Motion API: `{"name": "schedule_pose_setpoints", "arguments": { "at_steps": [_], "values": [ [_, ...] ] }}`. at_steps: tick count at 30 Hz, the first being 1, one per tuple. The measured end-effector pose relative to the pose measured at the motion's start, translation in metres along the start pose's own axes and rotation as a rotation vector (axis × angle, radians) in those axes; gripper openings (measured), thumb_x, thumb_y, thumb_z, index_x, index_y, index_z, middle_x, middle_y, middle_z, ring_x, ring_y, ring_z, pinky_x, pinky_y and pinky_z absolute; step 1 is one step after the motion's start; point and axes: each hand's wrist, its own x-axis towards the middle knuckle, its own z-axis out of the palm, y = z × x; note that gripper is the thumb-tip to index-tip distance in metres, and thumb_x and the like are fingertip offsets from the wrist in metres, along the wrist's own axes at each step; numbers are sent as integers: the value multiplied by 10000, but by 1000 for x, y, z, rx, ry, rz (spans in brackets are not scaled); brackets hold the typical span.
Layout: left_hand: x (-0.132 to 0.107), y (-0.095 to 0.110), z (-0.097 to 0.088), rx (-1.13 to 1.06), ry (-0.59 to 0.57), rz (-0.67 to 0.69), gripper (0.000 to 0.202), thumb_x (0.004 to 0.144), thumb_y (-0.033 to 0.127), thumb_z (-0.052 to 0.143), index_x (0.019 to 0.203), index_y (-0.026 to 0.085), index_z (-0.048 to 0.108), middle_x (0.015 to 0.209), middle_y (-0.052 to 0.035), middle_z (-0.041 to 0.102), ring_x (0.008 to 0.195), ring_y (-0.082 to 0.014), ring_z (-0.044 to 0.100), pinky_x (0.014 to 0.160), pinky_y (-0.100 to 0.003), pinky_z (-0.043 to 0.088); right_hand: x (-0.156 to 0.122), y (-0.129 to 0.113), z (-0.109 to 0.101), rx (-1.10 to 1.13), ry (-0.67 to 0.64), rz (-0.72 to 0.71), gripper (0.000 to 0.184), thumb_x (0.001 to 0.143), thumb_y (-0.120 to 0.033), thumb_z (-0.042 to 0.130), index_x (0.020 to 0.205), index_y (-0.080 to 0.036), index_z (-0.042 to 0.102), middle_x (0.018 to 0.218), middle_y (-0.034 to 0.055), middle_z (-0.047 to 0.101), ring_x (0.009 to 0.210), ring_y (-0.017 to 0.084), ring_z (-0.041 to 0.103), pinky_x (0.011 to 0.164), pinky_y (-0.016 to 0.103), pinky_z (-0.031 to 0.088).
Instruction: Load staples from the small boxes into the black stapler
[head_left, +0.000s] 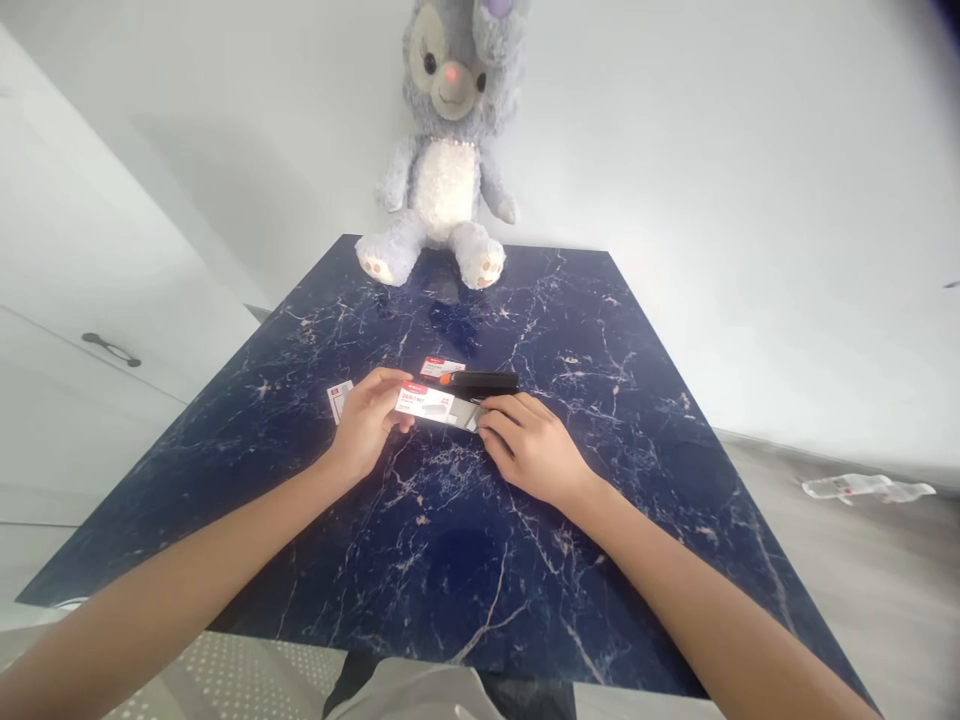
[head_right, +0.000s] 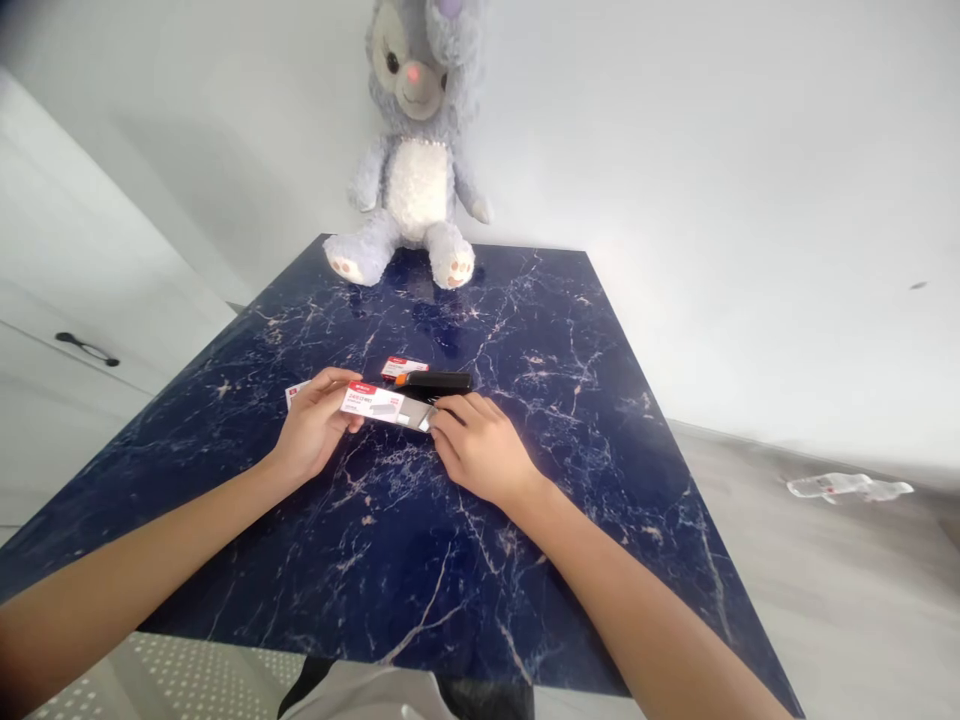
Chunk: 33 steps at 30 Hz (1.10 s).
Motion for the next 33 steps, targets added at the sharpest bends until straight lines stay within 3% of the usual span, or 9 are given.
{"name": "schedule_pose_setpoints", "arguments": {
  "at_steps": [6,11,16,21,25,33],
  "values": [
    [2,-1,-2,-13,-35,-40,190,814,297,760,943,189,672,782,-24,709,551,-110,592,466,-215,461,0,2,0,-20,-22,-41,259,992,-171,508,1219,-192,631,1224,120,652,1032,251,615,894,421,553],
    [2,-1,-2,24,-73,-50,185,833,315,747,947,187,677,761,-16,693,545,-110,586,462,-217,452,-1,3,3,2,-67,-78,232,1011,-190,503,1201,-202,636,1196,115,666,1023,245,644,874,409,565],
    [1,-1,-3,49,-109,-65,186,852,327,728,962,189,670,743,-20,700,552,-124,605,478,-224,466,-1,5,6,87,-10,-43,167,1018,-219,529,1133,-199,648,1135,100,704,1015,241,671,886,419,578],
    [0,4,-1,113,-197,-139,200,835,337,744,935,188,654,850,-51,738,609,-145,653,544,-254,530,0,0,4,151,83,-13,189,1011,-228,550,1170,-220,652,1190,99,700,1083,251,656,942,447,576],
    [1,6,-2,126,-271,-180,207,832,333,750,950,188,661,828,-49,734,598,-152,660,552,-267,543,1,-4,2,185,110,-42,209,1001,-207,569,1198,-214,639,1148,90,718,1052,243,657,941,436,571],
    [4,5,-1,57,-233,-201,194,825,319,765,928,183,673,837,-51,748,610,-136,661,556,-238,547,0,-2,1,151,215,-32,201,1000,-162,541,1153,-213,661,1038,78,743,958,225,674,874,413,584]
  ]
}}
